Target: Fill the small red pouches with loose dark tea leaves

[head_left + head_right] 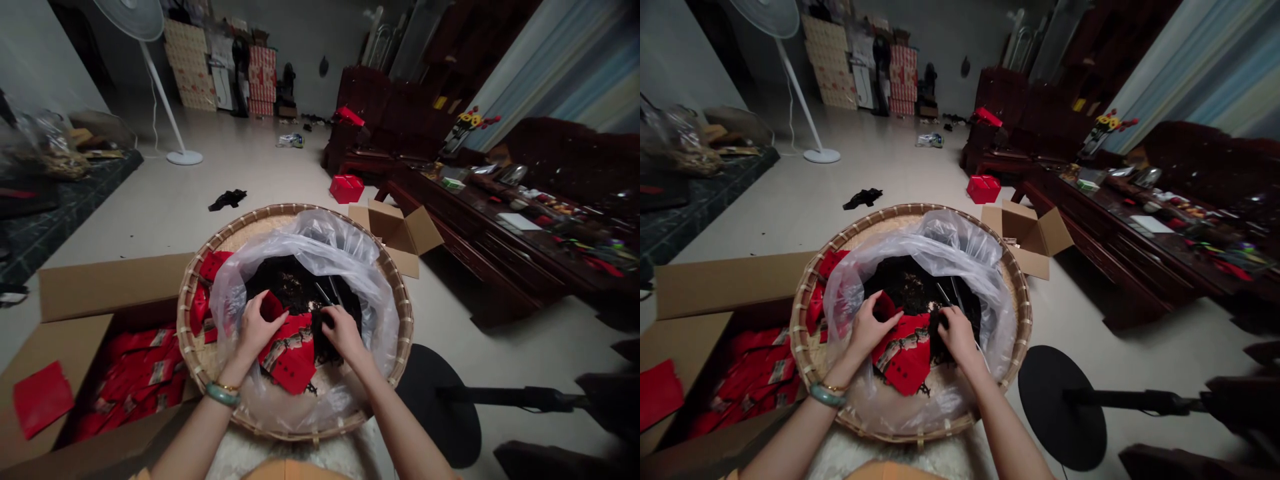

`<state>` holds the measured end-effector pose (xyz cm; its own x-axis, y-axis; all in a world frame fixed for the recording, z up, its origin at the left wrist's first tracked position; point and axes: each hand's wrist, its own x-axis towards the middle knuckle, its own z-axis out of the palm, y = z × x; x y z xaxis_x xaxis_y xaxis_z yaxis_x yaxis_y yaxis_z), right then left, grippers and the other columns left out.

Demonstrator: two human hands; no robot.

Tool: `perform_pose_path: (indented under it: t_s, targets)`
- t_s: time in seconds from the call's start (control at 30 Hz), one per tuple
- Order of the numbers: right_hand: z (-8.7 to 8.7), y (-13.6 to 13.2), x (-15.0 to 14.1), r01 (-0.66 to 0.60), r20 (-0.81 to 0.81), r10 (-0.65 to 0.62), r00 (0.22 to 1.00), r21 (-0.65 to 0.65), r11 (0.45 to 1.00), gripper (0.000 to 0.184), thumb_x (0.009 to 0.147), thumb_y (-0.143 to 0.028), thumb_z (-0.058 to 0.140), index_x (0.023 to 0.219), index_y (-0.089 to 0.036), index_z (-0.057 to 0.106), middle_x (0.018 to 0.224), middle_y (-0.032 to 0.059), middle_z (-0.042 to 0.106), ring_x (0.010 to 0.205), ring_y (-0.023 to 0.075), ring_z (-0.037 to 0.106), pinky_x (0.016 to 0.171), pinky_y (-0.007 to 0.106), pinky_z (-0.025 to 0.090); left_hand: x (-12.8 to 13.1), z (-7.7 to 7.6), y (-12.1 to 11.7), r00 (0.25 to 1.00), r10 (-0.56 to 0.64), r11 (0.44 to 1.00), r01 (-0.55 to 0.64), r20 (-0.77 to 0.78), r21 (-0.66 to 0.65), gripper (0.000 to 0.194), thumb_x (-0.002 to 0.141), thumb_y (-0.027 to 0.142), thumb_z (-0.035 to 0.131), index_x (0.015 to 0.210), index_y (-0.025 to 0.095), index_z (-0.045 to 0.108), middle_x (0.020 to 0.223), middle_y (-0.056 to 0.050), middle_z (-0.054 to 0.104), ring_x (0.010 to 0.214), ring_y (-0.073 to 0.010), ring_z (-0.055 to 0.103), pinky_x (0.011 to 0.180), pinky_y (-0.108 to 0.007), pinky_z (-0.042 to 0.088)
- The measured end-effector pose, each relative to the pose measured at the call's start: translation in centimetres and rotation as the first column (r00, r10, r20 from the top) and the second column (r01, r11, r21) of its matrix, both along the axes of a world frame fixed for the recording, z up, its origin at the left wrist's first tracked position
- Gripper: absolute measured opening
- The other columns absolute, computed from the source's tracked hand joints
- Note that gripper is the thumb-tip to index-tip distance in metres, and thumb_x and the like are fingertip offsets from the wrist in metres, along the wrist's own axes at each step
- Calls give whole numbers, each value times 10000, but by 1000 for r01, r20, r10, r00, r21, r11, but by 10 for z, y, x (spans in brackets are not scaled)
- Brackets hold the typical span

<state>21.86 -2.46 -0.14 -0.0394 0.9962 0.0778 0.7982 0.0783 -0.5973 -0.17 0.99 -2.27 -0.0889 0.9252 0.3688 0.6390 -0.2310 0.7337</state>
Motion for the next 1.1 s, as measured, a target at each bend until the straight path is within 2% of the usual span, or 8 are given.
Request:
perform_pose_path:
  t_s: [0.13, 0.27, 0.33, 0.4, 0.7, 0.87, 1.0, 1.1]
  targets:
    - [10, 16, -4, 85, -307, -77, 948, 14, 996, 181, 713, -231, 586, 877, -193, 653, 826, 28, 657, 770, 185, 597, 697, 309, 509, 1, 2, -1, 1000, -17, 1000, 17, 1, 0, 552, 658, 394, 697, 1124, 158, 520, 1024, -102, 625, 953, -261, 595, 809, -411, 499]
    - [23, 25, -14, 125, -631, -186, 754, -140, 982, 257, 649, -326, 650, 858, -176, 632, 731, 13, 616, 632, 163, 569, 462, 257, 508, 2, 3, -1, 999, -45, 999, 45, -5, 22, 540, 658, 373, 699, 1127, 175, 518, 1025, -88, 620, 962, -254, 590, 813, -403, 498]
    - [33, 27, -21, 118, -727, -195, 658, -156, 981, 301, 627, -344, 679, 868, -172, 621, 727, 9, 609, 619, 155, 567, 456, 258, 518, 2, 2, -2, 998, -62, 998, 62, -9, 29, 537, 655, 349, 703, 1130, 181, 517, 1045, -87, 614, 983, -254, 581, 833, -403, 492]
    - [42, 30, -31, 104, -760, -165, 629, -128, 986, 310, 635, -346, 686, 882, -171, 620, 747, 16, 621, 633, 157, 581, 482, 265, 531, 3, 0, -2, 997, -78, 997, 79, -14, 28, 544, 651, 324, 708, 1139, 183, 511, 1065, -90, 606, 1007, -256, 570, 853, -405, 484]
    - [53, 35, -74, -39, -520, 91, 849, 110, 993, 300, 752, -268, 614, 1049, -229, 622, 981, 39, 677, 888, 196, 635, 797, 350, 538, 0, -2, -1, 997, -81, 996, 81, -2, 43, 535, 654, 315, 700, 1140, 195, 511, 1062, -89, 607, 986, -256, 568, 846, -412, 483]
    - [54, 29, -73, -93, -429, 155, 890, 162, 982, 333, 839, -177, 446, 1143, -232, 570, 1079, 62, 644, 978, 183, 610, 882, 363, 495, 1, -1, -2, 996, -88, 995, 88, -7, 40, 536, 638, 251, 689, 1140, 194, 510, 1076, -82, 605, 998, -250, 564, 866, -406, 475]
    - [59, 24, -74, -242, -419, 274, 866, 128, 962, 380, 859, -171, 409, 1218, -228, 520, 1160, 68, 614, 1060, 175, 580, 939, 352, 452, 2, 3, -3, 994, -109, 993, 109, 11, 36, 518, 656, 277, 680, 1140, 202, 512, 1061, -83, 604, 985, -255, 568, 847, -414, 477]
    - [61, 22, -73, -209, -457, 258, 851, 156, 965, 365, 871, -189, 405, 1213, -236, 522, 1163, 62, 607, 1059, 170, 577, 927, 335, 457, 1, 6, -4, 993, -110, 993, 109, 35, 33, 526, 667, 284, 683, 1150, 203, 493, 1080, -89, 591, 1004, -259, 557, 868, -428, 463]
